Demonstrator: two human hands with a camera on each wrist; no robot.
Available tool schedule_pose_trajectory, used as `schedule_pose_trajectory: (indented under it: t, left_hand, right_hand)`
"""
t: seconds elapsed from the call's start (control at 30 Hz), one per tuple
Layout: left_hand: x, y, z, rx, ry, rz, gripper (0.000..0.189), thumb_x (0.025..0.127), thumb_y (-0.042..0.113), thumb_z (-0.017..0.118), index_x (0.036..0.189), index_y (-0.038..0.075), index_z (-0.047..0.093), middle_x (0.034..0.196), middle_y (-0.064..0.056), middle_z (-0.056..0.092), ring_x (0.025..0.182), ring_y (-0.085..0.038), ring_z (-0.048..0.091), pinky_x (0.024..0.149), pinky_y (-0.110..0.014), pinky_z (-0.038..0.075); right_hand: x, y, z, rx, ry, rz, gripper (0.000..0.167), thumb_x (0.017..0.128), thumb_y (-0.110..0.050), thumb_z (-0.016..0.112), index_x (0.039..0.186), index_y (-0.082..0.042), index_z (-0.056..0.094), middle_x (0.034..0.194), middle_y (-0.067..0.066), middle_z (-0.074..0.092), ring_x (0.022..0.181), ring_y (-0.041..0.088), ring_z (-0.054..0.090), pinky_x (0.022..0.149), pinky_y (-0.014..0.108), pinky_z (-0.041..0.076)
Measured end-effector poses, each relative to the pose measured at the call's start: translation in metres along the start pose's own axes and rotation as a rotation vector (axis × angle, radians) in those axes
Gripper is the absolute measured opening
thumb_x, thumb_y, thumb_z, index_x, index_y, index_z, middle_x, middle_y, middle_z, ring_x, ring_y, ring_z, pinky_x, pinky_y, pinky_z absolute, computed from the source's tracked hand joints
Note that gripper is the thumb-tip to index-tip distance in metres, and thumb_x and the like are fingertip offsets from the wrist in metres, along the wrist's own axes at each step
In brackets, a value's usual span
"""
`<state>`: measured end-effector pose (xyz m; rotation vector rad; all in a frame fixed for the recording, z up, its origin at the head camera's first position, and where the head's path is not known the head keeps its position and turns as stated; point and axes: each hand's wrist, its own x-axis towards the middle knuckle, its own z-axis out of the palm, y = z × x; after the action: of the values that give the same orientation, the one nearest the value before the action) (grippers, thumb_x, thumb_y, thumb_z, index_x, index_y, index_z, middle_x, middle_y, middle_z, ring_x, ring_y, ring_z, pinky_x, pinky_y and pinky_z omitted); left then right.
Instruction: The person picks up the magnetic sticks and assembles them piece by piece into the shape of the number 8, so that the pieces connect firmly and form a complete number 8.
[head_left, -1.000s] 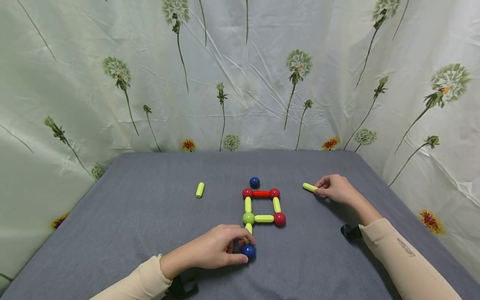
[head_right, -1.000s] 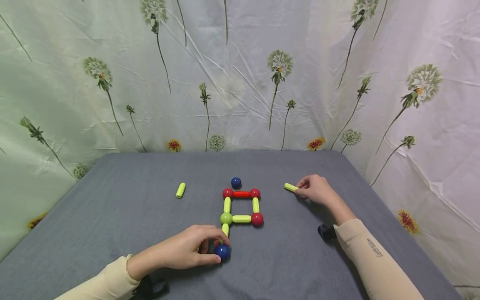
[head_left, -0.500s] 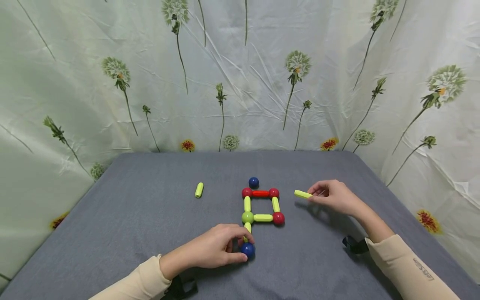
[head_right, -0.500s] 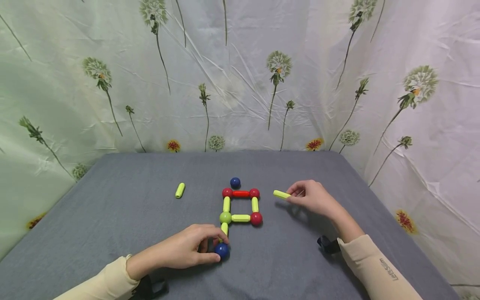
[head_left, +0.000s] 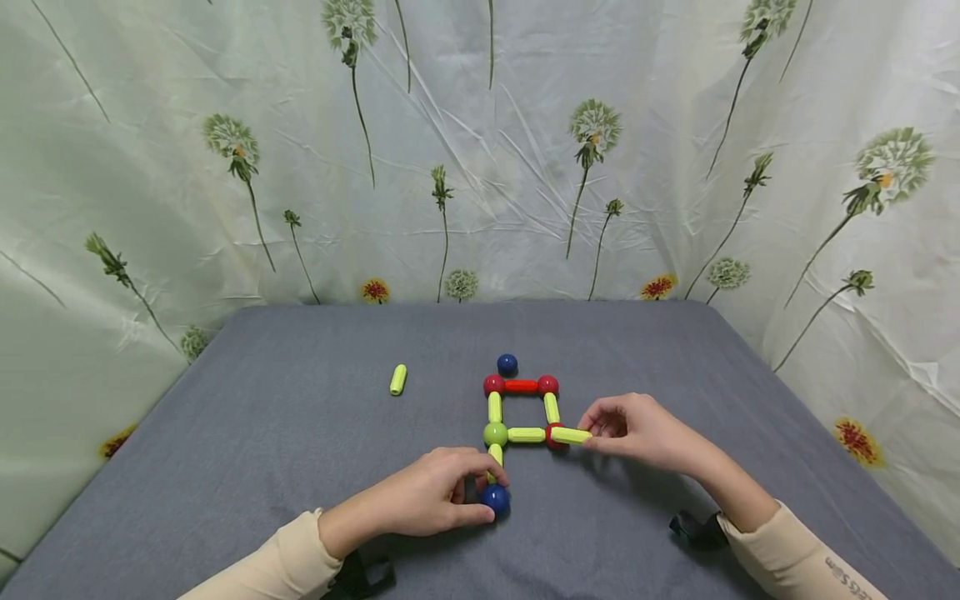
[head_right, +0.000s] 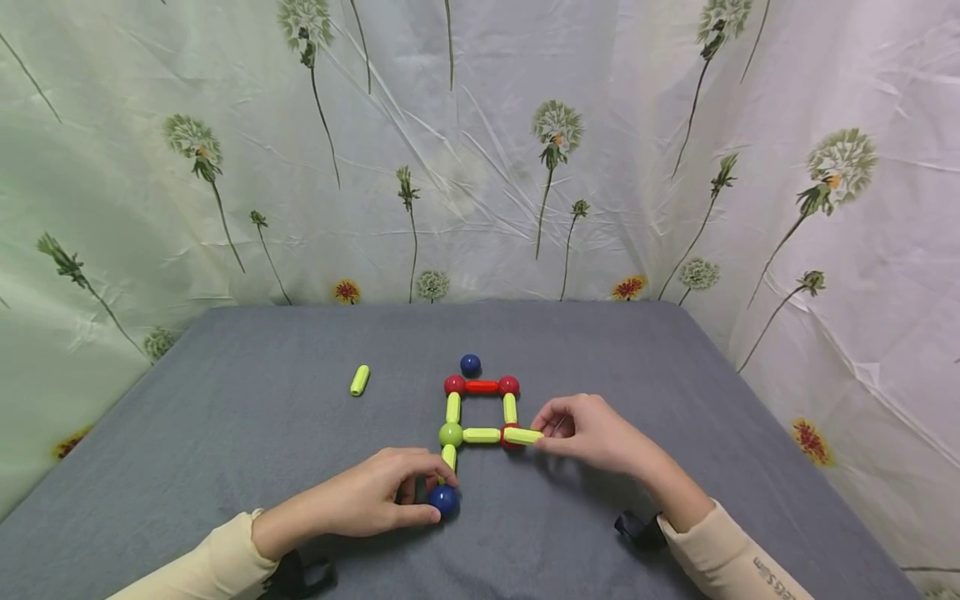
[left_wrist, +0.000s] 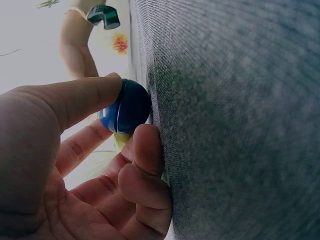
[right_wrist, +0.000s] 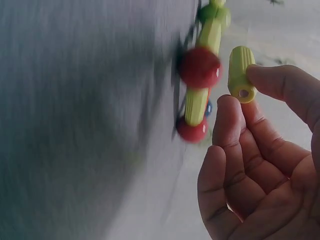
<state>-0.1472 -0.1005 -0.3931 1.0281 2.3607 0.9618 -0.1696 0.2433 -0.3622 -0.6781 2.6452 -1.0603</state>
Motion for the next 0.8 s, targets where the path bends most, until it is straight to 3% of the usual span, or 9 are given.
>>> schedule_pose_trajectory:
  t: [0.4,0.8]
  left_hand:
    - [0.002,-0.001,0.0,-0.007,-0.002,-0.002,0.028,0.095,0.036,0.077,0.122,0.034,0.068,0.102,0.011,0.063,0.073,0.001,0.055,0.067,-0.019,0.05]
    - [0.001,-0.001,0.0,-0.018,0.004,0.006,0.029,0.094,0.033,0.079,0.121,0.032,0.068,0.102,0.011,0.063,0.071,0.002,0.055,0.065,-0.018,0.05]
  right_hand:
    - [-0.004,-0.018,0.034,0.103,-0.165,-0.04,0.015,0.093,-0.027,0.08,0.101,-0.016,0.073,0.083,-0.006,0.069,0.073,0.003,0.062,0.067,0.021,0.055]
    - [-0.006,-0.031,0.055,0.123,-0.223,-0.062,0.007,0.094,-0.022,0.078,0.099,-0.021,0.073,0.083,-0.01,0.069,0.071,0.0,0.061,0.066,0.02,0.055]
